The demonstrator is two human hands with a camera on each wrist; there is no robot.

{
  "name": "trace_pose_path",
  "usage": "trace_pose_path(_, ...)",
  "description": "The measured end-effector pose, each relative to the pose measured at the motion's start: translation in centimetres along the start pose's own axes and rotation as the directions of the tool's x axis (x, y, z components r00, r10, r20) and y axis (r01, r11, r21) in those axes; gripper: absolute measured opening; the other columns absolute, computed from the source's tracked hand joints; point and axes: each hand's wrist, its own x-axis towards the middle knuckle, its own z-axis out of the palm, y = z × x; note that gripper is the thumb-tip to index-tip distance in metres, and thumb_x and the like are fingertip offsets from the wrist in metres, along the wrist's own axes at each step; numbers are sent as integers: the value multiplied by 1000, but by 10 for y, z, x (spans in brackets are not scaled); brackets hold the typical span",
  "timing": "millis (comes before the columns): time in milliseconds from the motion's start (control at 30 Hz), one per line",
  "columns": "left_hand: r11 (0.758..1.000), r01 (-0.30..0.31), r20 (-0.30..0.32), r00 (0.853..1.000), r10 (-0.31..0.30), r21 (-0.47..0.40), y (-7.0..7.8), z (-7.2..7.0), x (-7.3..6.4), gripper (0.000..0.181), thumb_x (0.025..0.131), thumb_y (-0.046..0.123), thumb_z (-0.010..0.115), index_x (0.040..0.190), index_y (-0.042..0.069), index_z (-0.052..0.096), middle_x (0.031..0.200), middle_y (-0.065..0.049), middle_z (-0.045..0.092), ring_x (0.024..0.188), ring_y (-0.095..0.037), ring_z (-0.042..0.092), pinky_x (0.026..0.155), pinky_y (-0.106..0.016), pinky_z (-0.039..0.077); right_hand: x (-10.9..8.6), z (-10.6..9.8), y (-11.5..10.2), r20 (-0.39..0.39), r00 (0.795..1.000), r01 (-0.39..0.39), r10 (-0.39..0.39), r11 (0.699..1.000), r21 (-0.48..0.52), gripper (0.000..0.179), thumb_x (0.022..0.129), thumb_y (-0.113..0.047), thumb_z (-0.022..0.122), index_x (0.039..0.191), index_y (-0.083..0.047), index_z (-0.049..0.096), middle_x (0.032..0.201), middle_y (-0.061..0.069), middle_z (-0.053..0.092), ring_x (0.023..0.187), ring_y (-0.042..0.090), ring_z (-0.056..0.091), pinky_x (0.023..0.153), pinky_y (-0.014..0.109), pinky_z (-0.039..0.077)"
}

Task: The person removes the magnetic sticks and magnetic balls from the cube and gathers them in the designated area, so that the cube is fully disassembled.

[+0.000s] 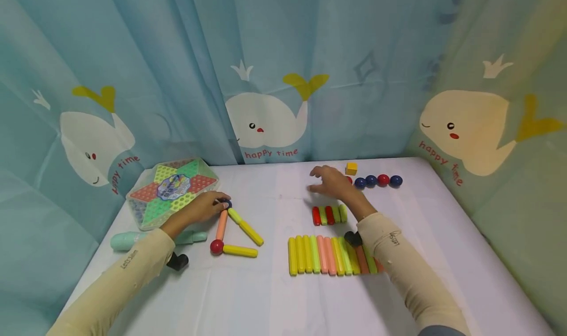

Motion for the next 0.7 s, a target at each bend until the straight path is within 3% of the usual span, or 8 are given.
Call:
trace_pose_path(133,1000,8,-5,1000,-8,14,3,0,0,35,105,23,55,135,7,62,131,-14,65,123,-30,59,105,-48,47,-5,24,-48,89,994,59,-58,998,-8,41,95,-29,71,125,-3,64,115,16,70,101,28,64,90,44,55)
trace_pose_path(233,1000,9,-9,1000,-9,28,3,0,0,35,104,22,56,135,7,62,131,-14,65,122,-31,60,104,-48,47,-5,45,-87,172,978,123,-115,992,-33,36,94,-31,72,120,-6,68,106,9,73,93,21,65,85,40,55)
trace_pose_path(333,1000,1,-16,1000,-1,30,2,0,1,34,104,21,56,134,5,62,129,-15,65,120,-31,61,103,-48,48,1,68,-119,247,962,141,-118,987,-78,34,93,-36,73,116,-11,70,101,4,73,87,16,63,80,36,54)
trace_pose_path(533,1000,-8,-20,1000,8,16,1,1,1,34,104,21,56,133,5,62,130,-16,65,121,-32,61,104,-49,47,12,101,-154,313,949,114,-38,967,-227,44,85,-52,76,113,-18,70,103,-1,70,83,13,58,73,33,51)
trace_pose_path(700,1000,-11,-13,1000,11,16,1,2,1,34,105,20,55,134,4,62,131,-16,65,123,-32,60,106,-49,46,16,111,-166,316,948,117,-18,949,-295,44,84,-43,81,117,-16,70,104,-2,71,78,13,57,72,31,51)
